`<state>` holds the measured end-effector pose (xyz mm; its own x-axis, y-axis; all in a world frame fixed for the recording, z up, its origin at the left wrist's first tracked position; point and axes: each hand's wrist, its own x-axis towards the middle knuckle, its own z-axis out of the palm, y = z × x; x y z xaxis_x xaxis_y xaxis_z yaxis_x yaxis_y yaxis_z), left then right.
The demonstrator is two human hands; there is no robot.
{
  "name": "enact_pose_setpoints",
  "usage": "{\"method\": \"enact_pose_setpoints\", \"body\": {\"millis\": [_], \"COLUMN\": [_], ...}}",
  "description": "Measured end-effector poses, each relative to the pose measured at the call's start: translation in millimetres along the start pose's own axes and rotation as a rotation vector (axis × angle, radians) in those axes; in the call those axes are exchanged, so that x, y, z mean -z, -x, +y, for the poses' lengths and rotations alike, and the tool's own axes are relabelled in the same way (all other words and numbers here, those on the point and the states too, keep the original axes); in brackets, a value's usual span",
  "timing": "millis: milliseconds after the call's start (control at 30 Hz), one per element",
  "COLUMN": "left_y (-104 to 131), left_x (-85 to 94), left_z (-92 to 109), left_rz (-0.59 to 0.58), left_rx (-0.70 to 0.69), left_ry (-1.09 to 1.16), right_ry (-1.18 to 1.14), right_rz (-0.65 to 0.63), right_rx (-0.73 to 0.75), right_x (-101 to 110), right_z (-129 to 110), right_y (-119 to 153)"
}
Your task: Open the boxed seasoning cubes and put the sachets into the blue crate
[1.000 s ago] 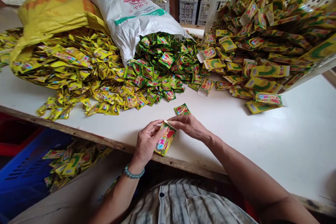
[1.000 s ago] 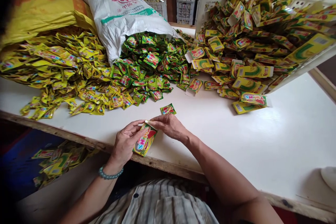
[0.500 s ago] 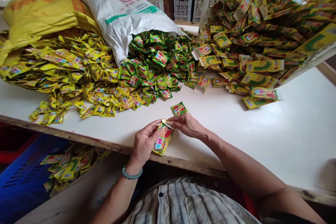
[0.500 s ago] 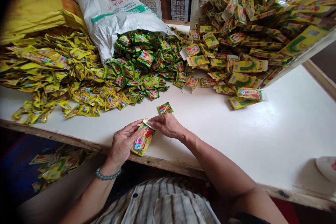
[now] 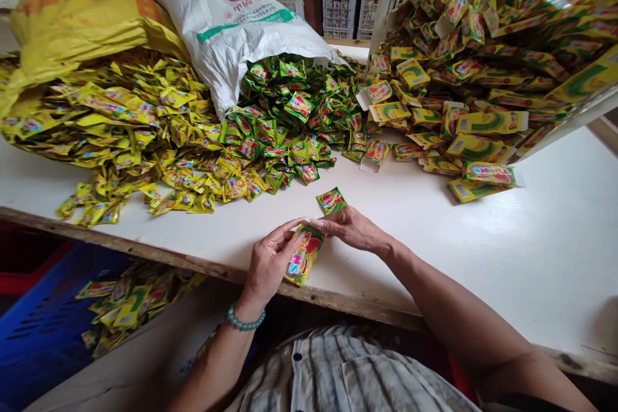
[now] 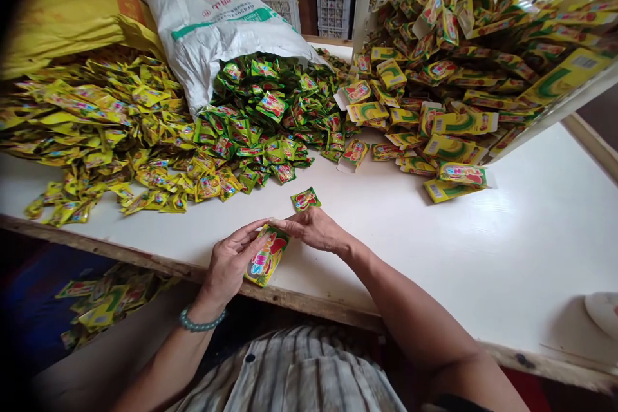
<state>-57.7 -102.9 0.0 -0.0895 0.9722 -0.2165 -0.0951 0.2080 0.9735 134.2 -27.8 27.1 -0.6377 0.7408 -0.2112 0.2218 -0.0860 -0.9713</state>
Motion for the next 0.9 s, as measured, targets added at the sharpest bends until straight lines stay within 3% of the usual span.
{"method": "enact_pose_setpoints", "body": {"millis": [100, 233, 367, 467, 767, 900], "left_y": [-0.6, 0.4, 2.6, 3.7, 4.2, 3.3], "left_x": [0.0, -1.4, -2.7, -2.1, -1.5, -1.5], "left_z": [-0.5, 2.7, 7.2, 7.0, 6.1, 8.8], "left_rz": [0.002, 0.000, -0.028, -0.035, -0.016, -0.008], "left_rx": [-0.008, 0.007, 0.022, 0.012, -0.028, -0.015], "left_ry": [-0.010, 0.003, 0.035, 0.026, -0.035, -0.033], "right_ry": [0.054, -0.053, -0.177, -0.116, 0.288, 0.272], "right_rz": [0.055, 0.102, 0.072, 0.045, 0.016, 0.085], "right_rx": [0.030, 0.009, -0.065, -0.072, 0.206, 0.261], "right_x": [-8.8, -11.4, -4.8, -2.4, -9.9, -16.7], "right_z": [-1.4, 1.0, 0.4, -3.8, -6.1, 2.0], "right_y": [1.3, -1.5, -3.4, -1.7, 6.5, 3.3]}}
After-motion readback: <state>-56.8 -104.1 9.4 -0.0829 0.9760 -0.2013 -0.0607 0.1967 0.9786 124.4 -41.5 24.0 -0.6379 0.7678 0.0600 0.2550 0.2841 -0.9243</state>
